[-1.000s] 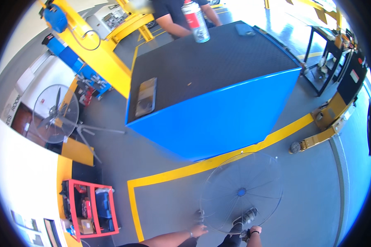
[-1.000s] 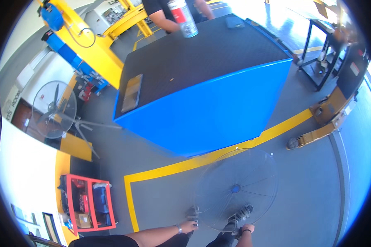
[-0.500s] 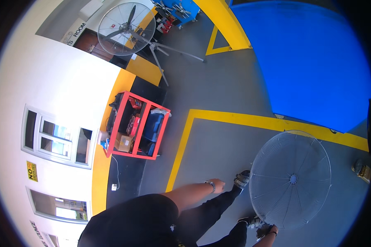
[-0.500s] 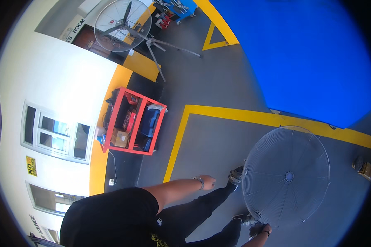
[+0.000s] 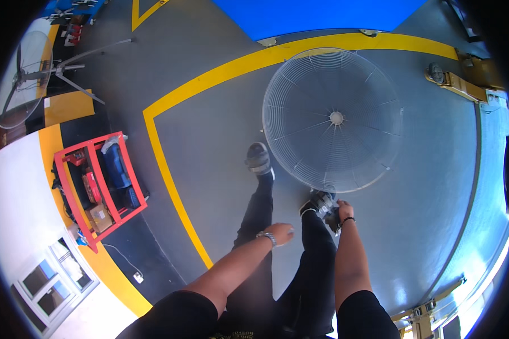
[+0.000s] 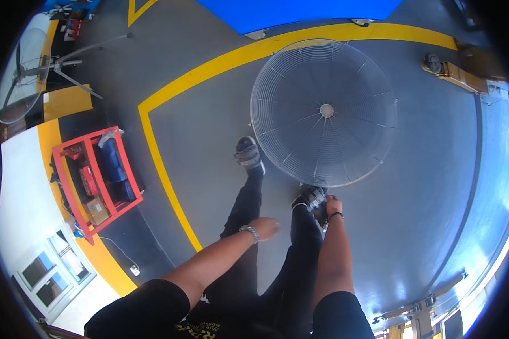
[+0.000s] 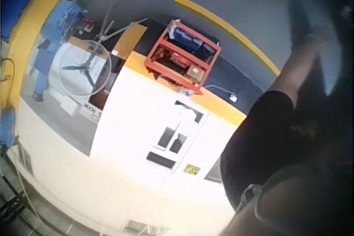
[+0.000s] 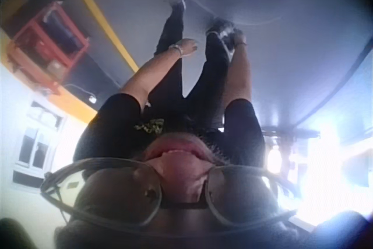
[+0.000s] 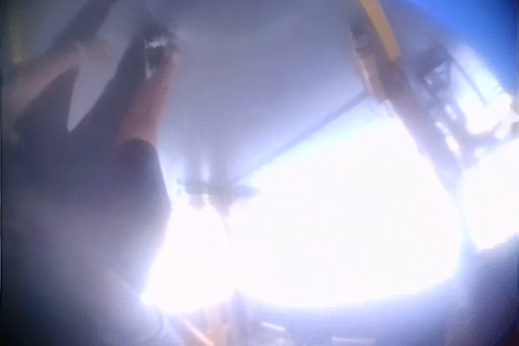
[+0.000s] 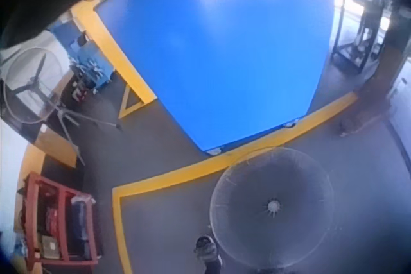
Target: The person removes the front cage of a large industrial fan, retrieves a socket wrench from a tool chest, and uses it to loosen and remove the fan blades. They then retrieve a screwdriver and use it to adjust the fan's internal components while another person assists by holding the fan steady.
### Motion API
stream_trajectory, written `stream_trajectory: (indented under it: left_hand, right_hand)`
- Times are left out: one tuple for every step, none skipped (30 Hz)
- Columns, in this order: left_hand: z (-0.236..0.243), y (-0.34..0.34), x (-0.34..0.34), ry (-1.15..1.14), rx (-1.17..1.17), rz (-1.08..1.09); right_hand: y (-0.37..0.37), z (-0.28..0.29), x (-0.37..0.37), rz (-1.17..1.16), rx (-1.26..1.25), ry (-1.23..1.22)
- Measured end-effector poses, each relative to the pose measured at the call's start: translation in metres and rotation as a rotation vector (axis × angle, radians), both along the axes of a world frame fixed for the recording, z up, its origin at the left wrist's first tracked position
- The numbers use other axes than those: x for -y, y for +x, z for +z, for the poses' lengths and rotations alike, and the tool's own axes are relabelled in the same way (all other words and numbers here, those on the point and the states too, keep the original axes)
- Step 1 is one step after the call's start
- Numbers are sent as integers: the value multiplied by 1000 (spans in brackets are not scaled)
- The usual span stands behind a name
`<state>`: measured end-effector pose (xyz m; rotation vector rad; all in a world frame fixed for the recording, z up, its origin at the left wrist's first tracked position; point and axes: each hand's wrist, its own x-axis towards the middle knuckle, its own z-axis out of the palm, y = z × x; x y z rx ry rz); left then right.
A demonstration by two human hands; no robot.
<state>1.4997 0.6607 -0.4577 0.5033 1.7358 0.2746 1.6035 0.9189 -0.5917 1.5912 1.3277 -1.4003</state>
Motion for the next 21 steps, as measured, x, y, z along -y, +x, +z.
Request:
stream_trajectory:
  left_hand:
    - [13, -10, 10, -64, -20, 20]
    - [22, -15, 11, -69, -17, 40]
    - [31, -24, 36, -115, -55, 6]
    - [44, -33, 55, -139, -81, 2]
    - [80, -35, 73, -159, -71, 2]
    - [98, -43, 78, -208, -25, -47]
    - [109, -46, 92, -202, -58, -102]
    - [100, -43, 105, -203, -41, -121]
    - [138, -58, 98, -160, -27, -20]
    - [109, -53, 125, -106, -2, -41]
    - [119, -56, 135, -13, -115, -42]
    - [127, -54, 143, 45, -195, -47]
    - [136, -66, 155, 90, -271, -39]
    - [153, -94, 175, 100, -252, 15]
    - [197, -117, 190, 100, -223, 80]
    - [250, -143, 195, 122, -182, 157]
    - [330, -177, 206, 196, -220, 224]
    - [395, -203, 238, 260, -246, 258]
    - [359, -212, 292, 239, -397, 366]
    - [366, -225, 347, 194, -540, 501]
    - [353, -249, 410, 159, -559, 682]
  right_hand:
    - [-6, 32, -5, 164, -13, -10]
    - [29, 45, -11, 446, -104, 172]
    - [21, 83, 6, 729, -93, 203]
    - [16, 124, 17, 835, -56, 147]
    - [28, 181, 29, 978, 6, 72]
    - [40, 213, 30, 1065, 39, -22]
    - [30, 257, 34, 1071, 177, -106]
    - [52, 269, 34, 1170, 153, -89]
    - [78, 262, 36, 1277, 230, -103]
    - [77, 274, 44, 1258, 222, 3]
    - [83, 266, 37, 1279, 279, -4]
    - [79, 280, 24, 1239, 307, 27]
    - [63, 293, 23, 1213, 329, 45]
    - [39, 303, 29, 946, 400, 14]
    - [10, 325, 40, 692, 466, -38]
    - [-8, 328, 56, 985, 256, 80]
    - [-36, 330, 72, 1283, 36, 218]
    - [-48, 322, 100, 1542, -190, 340]
    - [-94, 298, 133, 1653, -278, 330]
    - [-157, 273, 169, 1807, -391, 340]
    - [-218, 271, 214, 1890, -405, 303]
